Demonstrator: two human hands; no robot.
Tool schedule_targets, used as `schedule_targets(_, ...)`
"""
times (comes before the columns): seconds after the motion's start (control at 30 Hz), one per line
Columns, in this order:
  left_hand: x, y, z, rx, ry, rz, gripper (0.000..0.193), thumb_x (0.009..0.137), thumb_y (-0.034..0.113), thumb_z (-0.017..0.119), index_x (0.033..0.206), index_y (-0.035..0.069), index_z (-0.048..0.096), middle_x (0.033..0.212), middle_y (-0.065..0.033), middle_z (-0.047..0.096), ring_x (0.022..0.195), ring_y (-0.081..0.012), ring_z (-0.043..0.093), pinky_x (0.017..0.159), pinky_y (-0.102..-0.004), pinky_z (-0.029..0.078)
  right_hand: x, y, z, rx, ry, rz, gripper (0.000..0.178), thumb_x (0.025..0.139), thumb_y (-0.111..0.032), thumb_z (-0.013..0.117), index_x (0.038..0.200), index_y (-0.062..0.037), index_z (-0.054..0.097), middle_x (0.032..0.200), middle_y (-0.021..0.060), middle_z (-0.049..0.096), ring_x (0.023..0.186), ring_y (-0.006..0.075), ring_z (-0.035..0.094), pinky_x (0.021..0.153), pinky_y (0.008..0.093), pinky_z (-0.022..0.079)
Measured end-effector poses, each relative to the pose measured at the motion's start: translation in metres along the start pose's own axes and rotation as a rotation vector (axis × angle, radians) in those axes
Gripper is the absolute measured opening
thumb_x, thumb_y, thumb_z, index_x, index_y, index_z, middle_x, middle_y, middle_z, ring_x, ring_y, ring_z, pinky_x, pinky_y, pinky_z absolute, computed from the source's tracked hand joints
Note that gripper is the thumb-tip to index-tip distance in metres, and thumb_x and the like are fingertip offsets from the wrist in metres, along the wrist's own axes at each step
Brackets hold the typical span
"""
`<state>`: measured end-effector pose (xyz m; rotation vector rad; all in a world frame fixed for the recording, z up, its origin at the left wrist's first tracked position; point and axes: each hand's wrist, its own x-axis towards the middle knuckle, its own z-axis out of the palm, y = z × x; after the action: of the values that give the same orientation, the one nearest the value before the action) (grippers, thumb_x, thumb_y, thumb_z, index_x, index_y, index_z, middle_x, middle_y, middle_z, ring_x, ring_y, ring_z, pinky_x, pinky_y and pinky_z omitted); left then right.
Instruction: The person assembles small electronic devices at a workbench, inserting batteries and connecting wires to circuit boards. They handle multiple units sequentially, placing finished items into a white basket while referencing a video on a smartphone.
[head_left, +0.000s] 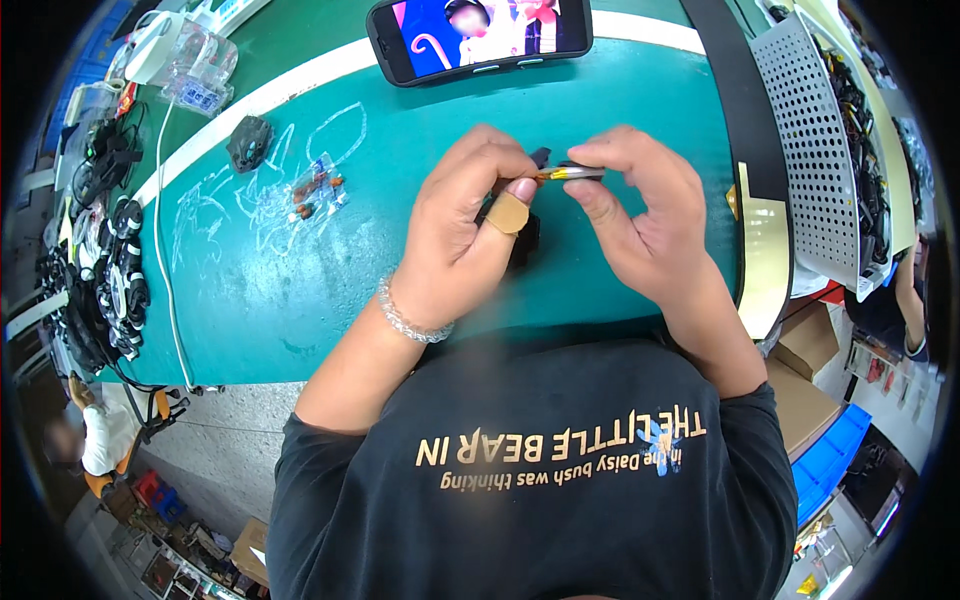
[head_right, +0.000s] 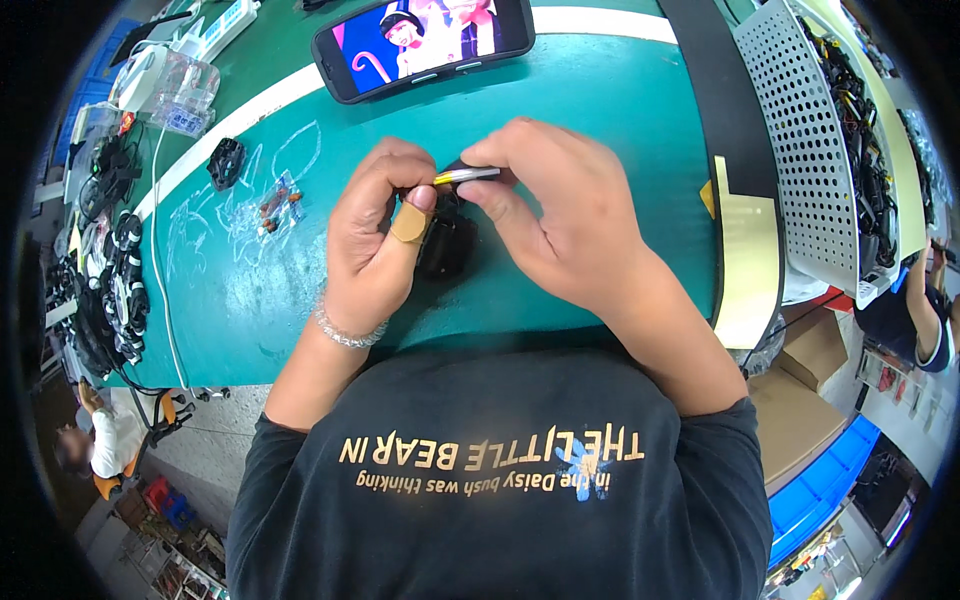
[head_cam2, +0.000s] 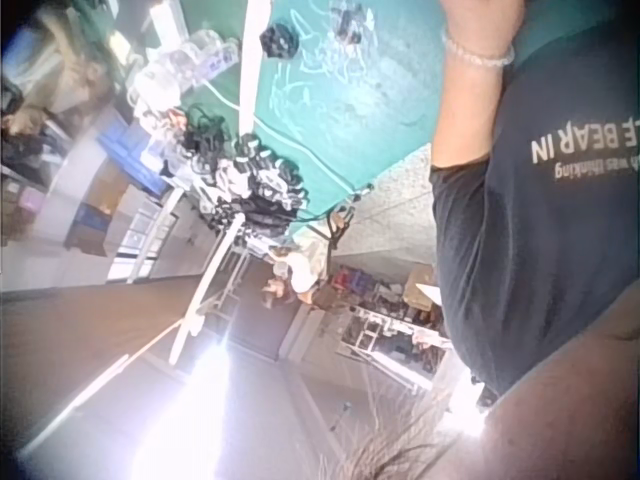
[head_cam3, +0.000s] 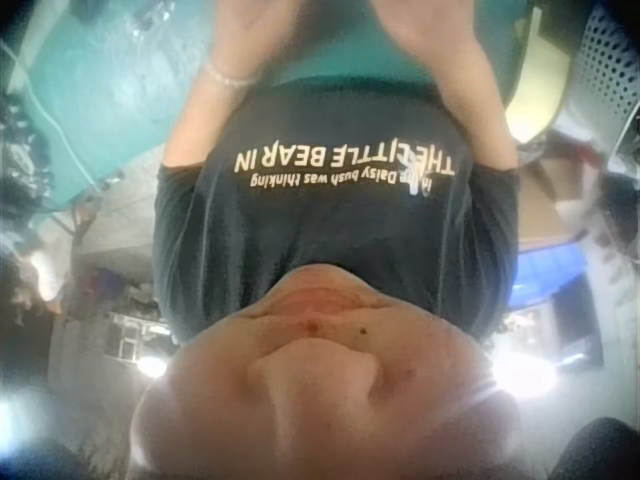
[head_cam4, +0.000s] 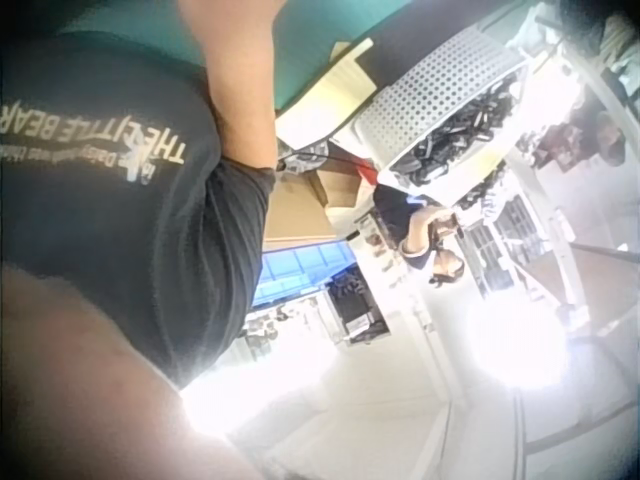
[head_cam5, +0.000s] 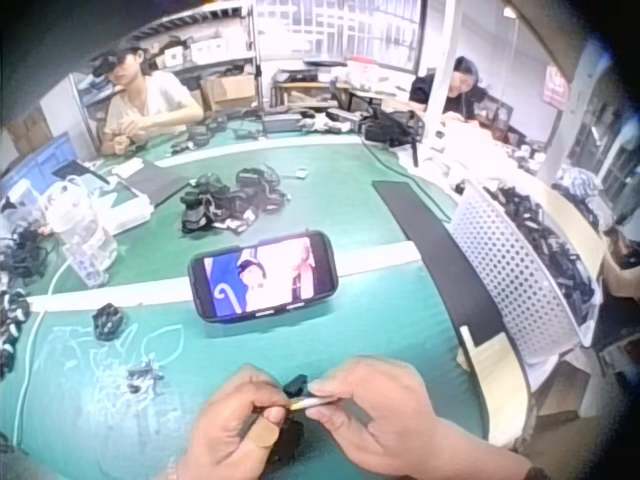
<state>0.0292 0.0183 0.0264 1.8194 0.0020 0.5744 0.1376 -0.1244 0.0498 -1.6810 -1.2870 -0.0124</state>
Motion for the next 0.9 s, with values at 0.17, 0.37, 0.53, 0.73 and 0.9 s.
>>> schedule_targets(0.17,-0.005,-0.01,0.001,-0.158,-0.003,-0.062,0.003,0.085,0.002,0.054,0.087,0.0,0.055,0.079,-0.0083,0.054,0.07,-0.0163,0.05,0.063,-0.0269,0.041,-0.004,0.0,0.007,0.016,0.019,0.07,0.01,0.081,-0.002,0.062,0.087,0.0008,0.055,0.074,0.0123,0.058,0.063,0.0274,0.057,0.055,0.0311,0.045)
schedule_targets(0.37,-0.008,-0.001,0.003,-0.406,0.033,-0.229,0.004,0.088,0.004,0.056,0.088,0.0,0.055,0.082,-0.0053,0.058,0.075,-0.0114,0.057,0.069,-0.0247,0.046,-0.004,-0.001,0.008,0.099,-0.018,0.127,0.01,0.082,-0.002,0.061,0.088,0.001,0.054,0.076,0.0128,0.058,0.065,0.0263,0.057,0.058,0.0314,0.045)
schedule_targets(0.53,-0.006,0.001,0.001,-0.404,0.046,-0.247,0.006,0.087,0.004,0.057,0.092,0.001,0.054,0.084,-0.0063,0.059,0.075,-0.0118,0.059,0.069,-0.0246,0.048,-0.006,0.003,0.012,0.143,0.008,0.16,0.01,0.082,-0.003,0.06,0.09,0.0017,0.054,0.075,0.0127,0.058,0.066,0.025,0.057,0.06,0.0309,0.046)
schedule_targets(0.73,-0.008,-0.004,0.001,-0.322,0.074,-0.136,0.013,0.084,0.001,0.061,0.095,0.001,0.055,0.081,-0.0049,0.058,0.075,-0.0118,0.058,0.068,-0.0253,0.047,-0.007,0.003,0.012,0.239,-0.054,0.198,0.01,0.083,-0.005,0.06,0.09,0.0018,0.055,0.077,0.0126,0.057,0.069,0.0252,0.056,0.063,0.0308,0.045)
schedule_targets(0.9,-0.005,-0.008,-0.001,-0.055,0.066,0.062,0.016,0.08,-0.001,0.063,0.096,0.001,0.058,0.08,-0.0064,0.06,0.072,-0.0135,0.057,0.063,-0.0265,0.047,-0.008,-0.001,0.015,0.349,-0.104,0.266,0.01,0.085,-0.005,0.058,0.09,0.0021,0.055,0.079,0.0133,0.057,0.071,0.0248,0.055,0.065,0.0307,0.045)
